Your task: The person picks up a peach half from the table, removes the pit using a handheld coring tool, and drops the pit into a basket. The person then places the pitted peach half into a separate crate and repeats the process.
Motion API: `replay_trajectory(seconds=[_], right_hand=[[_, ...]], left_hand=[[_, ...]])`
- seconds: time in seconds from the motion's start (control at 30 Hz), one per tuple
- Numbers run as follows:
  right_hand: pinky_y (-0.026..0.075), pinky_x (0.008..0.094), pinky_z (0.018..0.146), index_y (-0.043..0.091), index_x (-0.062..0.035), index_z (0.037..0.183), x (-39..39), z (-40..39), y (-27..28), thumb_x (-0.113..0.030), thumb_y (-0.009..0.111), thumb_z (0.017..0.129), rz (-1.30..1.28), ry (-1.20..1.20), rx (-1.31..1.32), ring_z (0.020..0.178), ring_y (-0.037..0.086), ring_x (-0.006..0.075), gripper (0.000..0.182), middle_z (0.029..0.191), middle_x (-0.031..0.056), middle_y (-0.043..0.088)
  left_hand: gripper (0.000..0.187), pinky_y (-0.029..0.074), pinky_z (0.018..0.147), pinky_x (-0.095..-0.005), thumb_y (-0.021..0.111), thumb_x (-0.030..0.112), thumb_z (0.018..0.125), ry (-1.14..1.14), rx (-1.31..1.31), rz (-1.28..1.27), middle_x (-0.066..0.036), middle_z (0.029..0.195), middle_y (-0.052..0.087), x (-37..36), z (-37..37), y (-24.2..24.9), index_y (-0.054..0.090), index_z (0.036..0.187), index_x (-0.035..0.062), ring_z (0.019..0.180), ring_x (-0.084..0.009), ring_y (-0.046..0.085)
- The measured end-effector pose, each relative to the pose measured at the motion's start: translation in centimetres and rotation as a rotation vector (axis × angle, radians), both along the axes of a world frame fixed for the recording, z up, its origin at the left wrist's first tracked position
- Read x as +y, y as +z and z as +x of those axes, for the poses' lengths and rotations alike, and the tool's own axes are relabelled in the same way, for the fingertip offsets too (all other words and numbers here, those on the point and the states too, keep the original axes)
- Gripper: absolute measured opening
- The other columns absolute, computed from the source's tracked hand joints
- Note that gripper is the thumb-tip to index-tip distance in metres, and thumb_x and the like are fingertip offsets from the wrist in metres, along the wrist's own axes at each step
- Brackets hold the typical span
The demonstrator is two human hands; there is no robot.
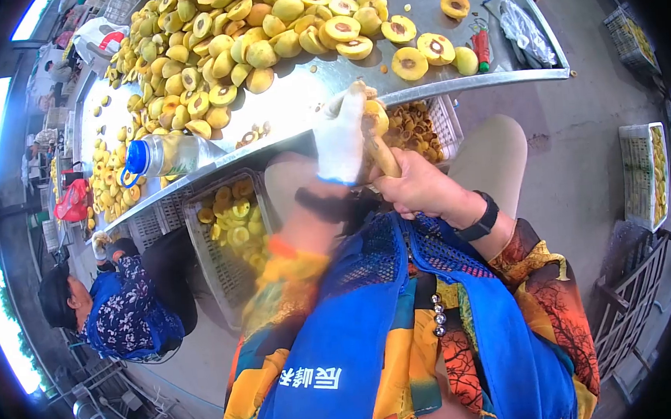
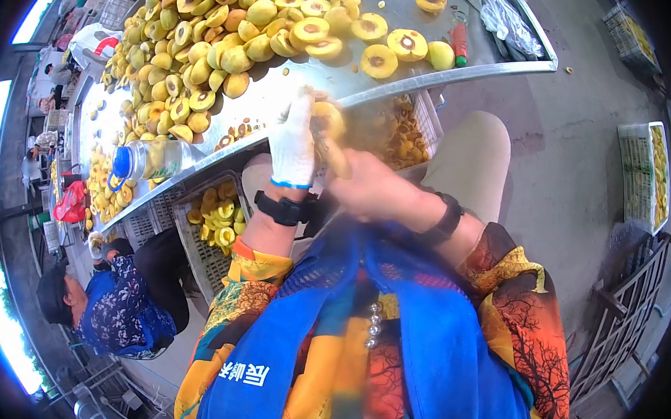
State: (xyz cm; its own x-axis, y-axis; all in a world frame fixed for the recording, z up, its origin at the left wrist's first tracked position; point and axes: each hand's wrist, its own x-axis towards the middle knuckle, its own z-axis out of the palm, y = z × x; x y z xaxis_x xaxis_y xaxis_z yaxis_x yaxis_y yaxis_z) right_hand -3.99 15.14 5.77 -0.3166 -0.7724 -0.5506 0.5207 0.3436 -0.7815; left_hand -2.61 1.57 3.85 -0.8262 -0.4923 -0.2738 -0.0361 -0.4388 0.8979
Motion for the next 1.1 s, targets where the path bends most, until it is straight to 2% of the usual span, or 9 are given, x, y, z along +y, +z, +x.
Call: replay_trajectory(seconds=[0.23, 0.43, 0.53, 0.57, 0.7, 0.77, 0.83, 0.93, 1.1], right_hand=[[0.03, 0.0186, 0.035, 0.046, -0.0068, 0.097, 0.9, -1.0, -0.9, -0.008, 0.051, 0.085, -0.177, 0.069, -0.335, 0.039, 0.034, 0.0027, 0.013, 0.058, -0.0033, 0.038], [0.028, 0.0197, 0.034, 0.047, -0.0066, 0.098, 1.1, -1.3, -2.5, -0.007, 0.051, 0.086, -0.328, 0.04, -0.602, 0.037, 0.03, 0.0026, 0.013, 0.056, -0.0034, 0.034], [0.028, 0.0197, 0.033, 0.047, -0.0065, 0.099, 1.4, -0.4, -3.0, -0.006, 0.051, 0.085, -0.515, 0.018, -0.618, 0.036, 0.028, 0.0027, 0.014, 0.056, -0.0031, 0.034], [0.027, 0.0189, 0.034, 0.048, -0.0068, 0.101, 1.6, -0.7, -3.0, -0.009, 0.053, 0.086, -0.463, 0.022, -0.57, 0.036, 0.03, 0.0033, 0.016, 0.056, -0.0024, 0.036], [0.047, 0.034, 0.056, 0.051, 0.0035, 0.094, 0.5, -1.3, -7.2, -0.019, 0.061, 0.08, -0.032, 0.011, 0.76, 0.06, 0.058, 0.0243, 0.028, 0.072, 0.016, 0.058], [0.047, 0.0388, 0.065, 0.051, 0.0057, 0.093, 0.3, -1.1, -7.1, -0.021, 0.063, 0.078, 0.103, 0.165, 0.85, 0.072, 0.06, 0.0326, 0.033, 0.079, 0.022, 0.059], [0.046, 0.043, 0.069, 0.052, 0.006, 0.093, 0.3, -1.1, -6.9, -0.024, 0.065, 0.074, 0.151, 0.215, 0.878, 0.08, 0.059, 0.0422, 0.038, 0.084, 0.0278, 0.059], [0.046, 0.0427, 0.068, 0.051, 0.0049, 0.089, 1.0, -1.0, -8.1, -0.024, 0.065, 0.075, 0.152, 0.171, 0.86, 0.079, 0.059, 0.0407, 0.034, 0.079, 0.0258, 0.059], [0.046, 0.0416, 0.065, 0.052, 0.0031, 0.087, 1.9, -1.6, -7.8, -0.024, 0.064, 0.076, 0.181, -0.081, 0.864, 0.072, 0.06, 0.0376, 0.032, 0.076, 0.0234, 0.059]], left_hand=[[0.023, 0.044, 0.05, -0.0227, 0.056, 0.02, 0.089, -0.088, 0.028, 0.345, -0.009, 0.074, 0.061, -0.2, 0.0, 1.1, 0.061, 0.088, -0.0028, 0.059, -0.0113, 0.054], [0.022, 0.044, 0.053, -0.023, 0.05, 0.02, 0.092, -0.039, 0.035, -0.111, -0.012, 0.081, 0.061, -0.5, -0.2, -1.2, 0.053, 0.101, 0.0004, 0.065, -0.017, 0.058], [0.024, 0.044, 0.054, -0.0233, 0.046, 0.018, 0.092, 0.111, 0.142, 0.289, -0.012, 0.092, 0.059, -2.9, 0.2, -3.8, 0.045, 0.113, 0.0061, 0.074, -0.0202, 0.06], [0.037, 0.046, 0.054, -0.0288, 0.045, 0.047, 0.091, 0.086, 0.118, 0.235, -0.008, 0.09, 0.061, -5.0, 0.9, -5.6, 0.05, 0.106, 0.0133, 0.071, -0.0263, 0.061], [0.039, 0.046, 0.051, -0.0301, 0.047, 0.049, 0.089, 0.144, 0.1, 0.397, -0.008, 0.09, 0.062, -8.0, 4.5, -2.2, 0.05, 0.105, 0.0135, 0.071, -0.0268, 0.062], [0.038, 0.044, 0.048, -0.0287, 0.049, 0.048, 0.088, 0.324, 0.064, 0.349, -0.008, 0.087, 0.061, -11.0, 7.2, -3.3, 0.052, 0.102, 0.0126, 0.07, -0.0255, 0.061], [0.031, 0.046, 0.051, -0.0299, 0.051, 0.041, 0.089, 0.439, -0.065, 0.063, -0.008, 0.087, 0.063, -13.7, 10.8, -2.4, 0.056, 0.1, 0.0119, 0.071, -0.0213, 0.061], [0.036, 0.047, 0.079, -0.0339, 0.062, 0.035, 0.08, 0.374, -0.915, -1.41, -0.014, 0.096, 0.063, -17.1, 14.5, -2.1, 0.065, 0.097, 0.0032, 0.087, -0.0263, 0.06], [0.031, 0.045, 0.084, -0.03, 0.059, 0.021, 0.083, 0.129, -0.425, -1.389, -0.013, 0.101, 0.063, -13.6, 6.0, -0.7, 0.06, 0.107, 0.0009, 0.093, -0.0217, 0.059]])
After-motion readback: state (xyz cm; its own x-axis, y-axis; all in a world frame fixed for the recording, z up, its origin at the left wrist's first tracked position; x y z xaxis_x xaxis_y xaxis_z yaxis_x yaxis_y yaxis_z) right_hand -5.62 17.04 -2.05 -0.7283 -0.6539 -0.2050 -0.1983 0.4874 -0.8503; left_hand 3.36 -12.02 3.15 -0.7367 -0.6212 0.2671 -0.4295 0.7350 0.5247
